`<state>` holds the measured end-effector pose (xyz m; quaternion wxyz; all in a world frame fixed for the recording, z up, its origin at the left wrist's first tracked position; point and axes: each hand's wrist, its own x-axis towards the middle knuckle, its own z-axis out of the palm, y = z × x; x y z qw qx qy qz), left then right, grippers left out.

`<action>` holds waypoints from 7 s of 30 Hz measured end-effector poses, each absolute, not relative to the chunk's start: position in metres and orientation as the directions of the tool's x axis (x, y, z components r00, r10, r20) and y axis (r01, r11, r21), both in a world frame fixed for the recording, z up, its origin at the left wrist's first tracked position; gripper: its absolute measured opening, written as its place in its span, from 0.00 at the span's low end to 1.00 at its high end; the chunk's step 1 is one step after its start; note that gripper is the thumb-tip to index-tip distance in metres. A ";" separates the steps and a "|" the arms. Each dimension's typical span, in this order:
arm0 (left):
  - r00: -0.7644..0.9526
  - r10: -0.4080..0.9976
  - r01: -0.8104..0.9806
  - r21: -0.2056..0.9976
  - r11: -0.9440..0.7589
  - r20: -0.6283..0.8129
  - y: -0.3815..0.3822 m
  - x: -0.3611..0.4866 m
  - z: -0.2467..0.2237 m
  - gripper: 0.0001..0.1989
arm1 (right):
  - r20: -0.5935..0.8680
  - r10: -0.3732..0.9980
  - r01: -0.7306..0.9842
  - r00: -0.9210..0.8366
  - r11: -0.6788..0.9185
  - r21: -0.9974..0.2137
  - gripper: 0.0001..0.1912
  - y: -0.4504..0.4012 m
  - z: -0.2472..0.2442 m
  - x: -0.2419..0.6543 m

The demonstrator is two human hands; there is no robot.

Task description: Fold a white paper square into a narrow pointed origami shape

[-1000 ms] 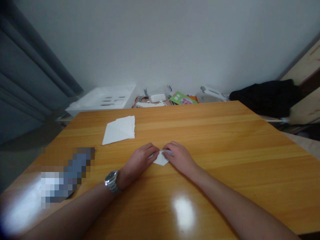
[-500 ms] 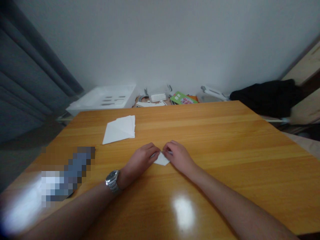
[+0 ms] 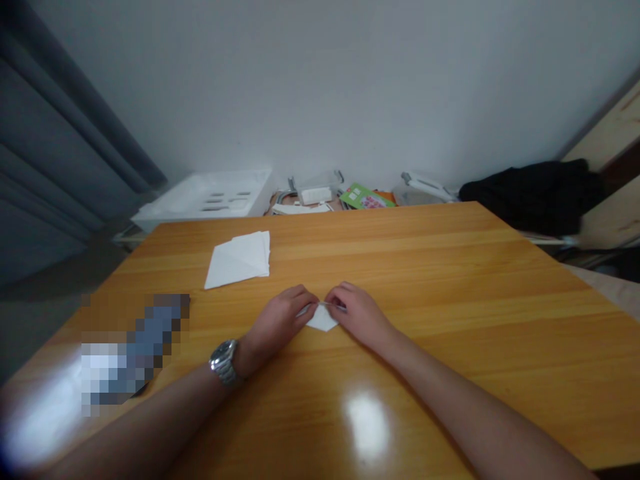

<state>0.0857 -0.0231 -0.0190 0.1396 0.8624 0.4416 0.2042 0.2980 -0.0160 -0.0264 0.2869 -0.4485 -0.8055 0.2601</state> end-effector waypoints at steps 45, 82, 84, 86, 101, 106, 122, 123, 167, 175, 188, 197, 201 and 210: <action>0.566 0.793 0.689 0.400 -0.605 0.223 -0.021 0.082 -0.023 0.08 | 0.301 0.781 0.472 -0.547 0.585 -0.660 0.07 -0.016 -0.024 0.309; 0.585 0.758 0.615 0.451 -0.647 0.290 -0.026 0.082 -0.019 0.18 | 0.246 0.879 0.517 -0.409 0.445 -0.731 0.08 -0.021 -0.026 0.306; 0.579 0.765 0.615 0.465 -0.637 0.282 -0.026 0.083 -0.020 0.17 | 0.235 0.883 0.512 -0.405 0.432 -0.742 0.08 -0.022 -0.025 0.306; 0.572 0.772 0.612 0.484 -0.626 0.275 -0.025 0.083 -0.020 0.18 | 0.215 0.888 0.504 -0.406 0.414 -0.758 0.07 -0.022 -0.024 0.305; 0.340 0.919 0.338 0.886 -0.318 0.200 -0.030 0.091 -0.026 0.13 | 0.244 0.894 0.409 -0.376 0.396 -0.822 0.08 -0.026 -0.020 0.306; 0.368 0.924 0.245 0.949 -0.201 0.101 -0.028 0.091 -0.029 0.10 | 0.254 0.903 0.362 -0.346 0.378 -0.852 0.11 -0.024 -0.021 0.307; 0.249 0.963 0.135 0.981 -0.138 0.101 -0.021 0.089 -0.029 0.11 | 0.095 0.940 0.135 -0.327 0.146 -0.980 0.15 -0.019 -0.021 0.312; 0.247 0.964 0.136 0.981 -0.136 0.099 -0.021 0.089 -0.029 0.11 | 0.075 0.944 0.122 -0.322 0.120 -0.985 0.16 -0.019 -0.021 0.312; 0.323 0.945 0.143 0.984 -0.104 0.053 -0.024 0.090 -0.028 0.11 | -0.098 0.944 -0.144 -0.315 -0.149 -0.978 0.17 -0.022 -0.020 0.305; 0.373 0.925 0.300 0.935 -0.190 0.068 -0.027 0.089 -0.021 0.15 | -0.077 0.926 -0.089 -0.369 -0.117 -0.989 0.19 -0.024 -0.017 0.302; 0.412 0.905 0.307 0.919 -0.246 0.104 -0.027 0.087 -0.019 0.15 | -0.087 0.936 -0.149 -0.340 -0.145 -0.978 0.18 -0.025 -0.021 0.302; 0.392 0.917 0.277 0.942 -0.190 0.070 -0.029 0.091 -0.017 0.15 | -0.087 0.933 -0.111 -0.348 -0.134 -0.985 0.18 -0.027 -0.018 0.298; 0.394 0.916 0.271 0.943 -0.194 0.075 -0.029 0.091 -0.019 0.15 | -0.044 0.933 -0.058 -0.358 -0.069 -0.996 0.17 -0.029 -0.019 0.297; 0.420 0.900 0.312 0.914 -0.260 0.113 -0.030 0.089 -0.015 0.14 | -0.046 0.925 -0.037 -0.377 -0.065 -0.997 0.17 -0.029 -0.022 0.298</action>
